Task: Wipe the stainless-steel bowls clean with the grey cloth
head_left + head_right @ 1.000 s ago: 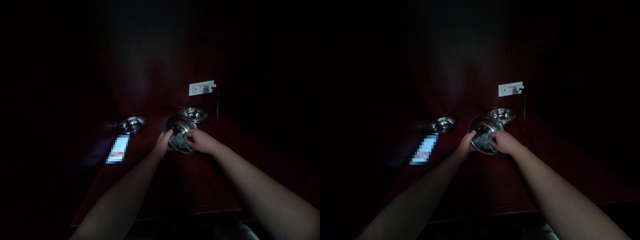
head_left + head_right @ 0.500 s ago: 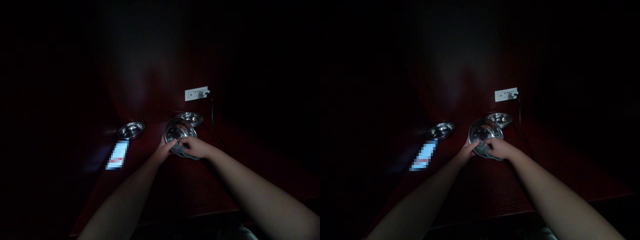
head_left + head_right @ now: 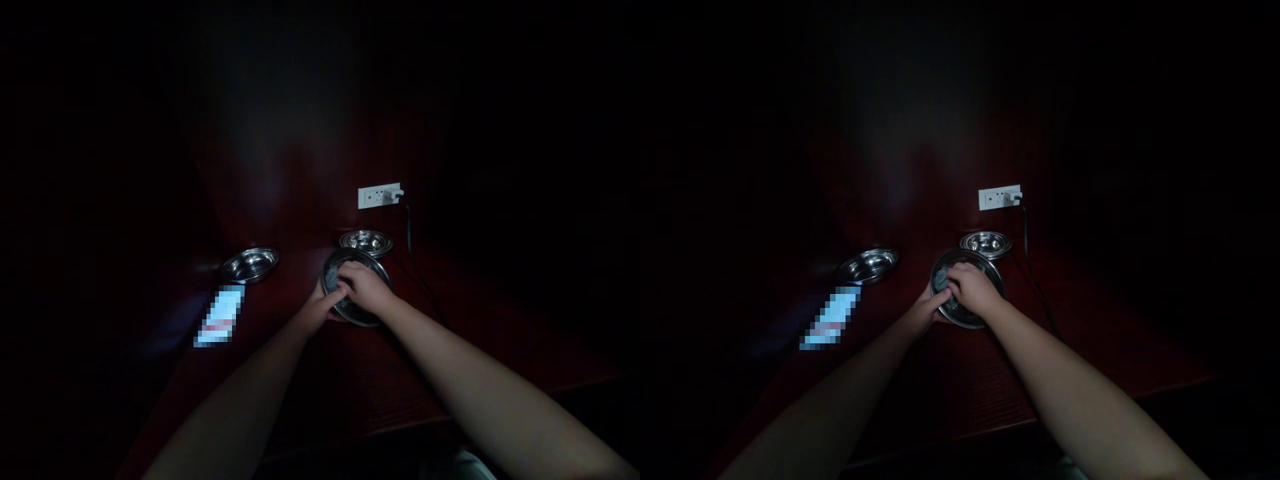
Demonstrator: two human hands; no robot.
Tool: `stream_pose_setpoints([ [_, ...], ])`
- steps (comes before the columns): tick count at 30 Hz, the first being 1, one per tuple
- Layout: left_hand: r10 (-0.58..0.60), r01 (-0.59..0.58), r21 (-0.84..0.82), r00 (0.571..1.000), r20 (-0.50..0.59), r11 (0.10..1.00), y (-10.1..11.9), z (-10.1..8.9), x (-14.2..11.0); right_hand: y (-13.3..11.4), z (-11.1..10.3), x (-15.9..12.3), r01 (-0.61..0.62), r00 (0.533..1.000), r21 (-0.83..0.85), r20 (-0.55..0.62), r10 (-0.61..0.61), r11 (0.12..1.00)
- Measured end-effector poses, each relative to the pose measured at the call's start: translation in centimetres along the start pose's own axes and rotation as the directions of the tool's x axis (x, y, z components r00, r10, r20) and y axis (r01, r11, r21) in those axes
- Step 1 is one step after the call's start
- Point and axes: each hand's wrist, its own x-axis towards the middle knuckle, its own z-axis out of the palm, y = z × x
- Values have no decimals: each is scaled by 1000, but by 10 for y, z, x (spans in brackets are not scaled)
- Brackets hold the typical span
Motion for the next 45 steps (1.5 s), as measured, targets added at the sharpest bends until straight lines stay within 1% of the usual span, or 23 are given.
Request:
stream_pose_setpoints([
  [3, -12, 12, -12, 1000, 29, 1000, 0, -1, -1, 8, -2, 2, -86, 996, -150, 3, 88, 985],
  [5, -15, 15, -15, 1000, 22, 1000, -1, -1, 0, 13, -5, 1, -139, 989, -225, 8, 145, 964],
  [7, -10, 10, -17, 1000, 9, 1000, -1, -1, 1, 19, -7, -1, -181, 979, -273, 37, 198, 945],
  [12, -3, 3, -85, 1000, -2, 996, 0, 0, 2, 25, -12, -6, -223, 957, -321, 108, 270, 920],
  [18, 34, -53, -147, 991, -128, 988, -4, -1, 7, 23, -14, -9, -229, 933, -318, 198, 301, 920],
  [20, 27, -54, -156, 985, -172, 986, -5, -2, 9, 21, -15, -9, -224, 926, -298, 231, 298, 928],
  [22, 10, -43, -169, 982, -191, 985, -4, -2, 10, 19, -16, -9, -223, 921, -273, 256, 294, 936],
  [26, 19, -52, -189, 985, -173, 981, -3, 0, 10, 17, -16, -12, -255, 899, -233, 301, 319, 939],
  [30, 31, -69, -205, 983, -182, 976, -3, 2, 12, 18, -13, -15, -272, 895, -167, 318, 312, 948],
  [32, 22, -60, -239, 987, -159, 969, -3, 3, 12, 18, -12, -16, -256, 899, -126, 333, 284, 958],
  [34, 37, -69, -259, 991, -126, 963, -4, 3, 12, 18, -11, -17, -252, 905, -66, 336, 259, 966],
  [37, 44, -58, -209, 997, -68, 976, -4, 2, 10, 18, -9, -17, -281, 906, 30, 337, 255, 959],
  [39, 36, -45, -169, 998, -55, 985, -5, 2, 9, 19, -8, -17, -284, 909, 73, 338, 244, 956],
  [42, 17, -31, -161, 996, -91, 986, -6, 1, 10, 19, -7, -18, -280, 912, 158, 350, 212, 947],
  [45, 12, -37, -185, 991, -134, 982, -7, 2, 13, 18, -5, -19, -298, 909, 274, 373, 185, 914],
])
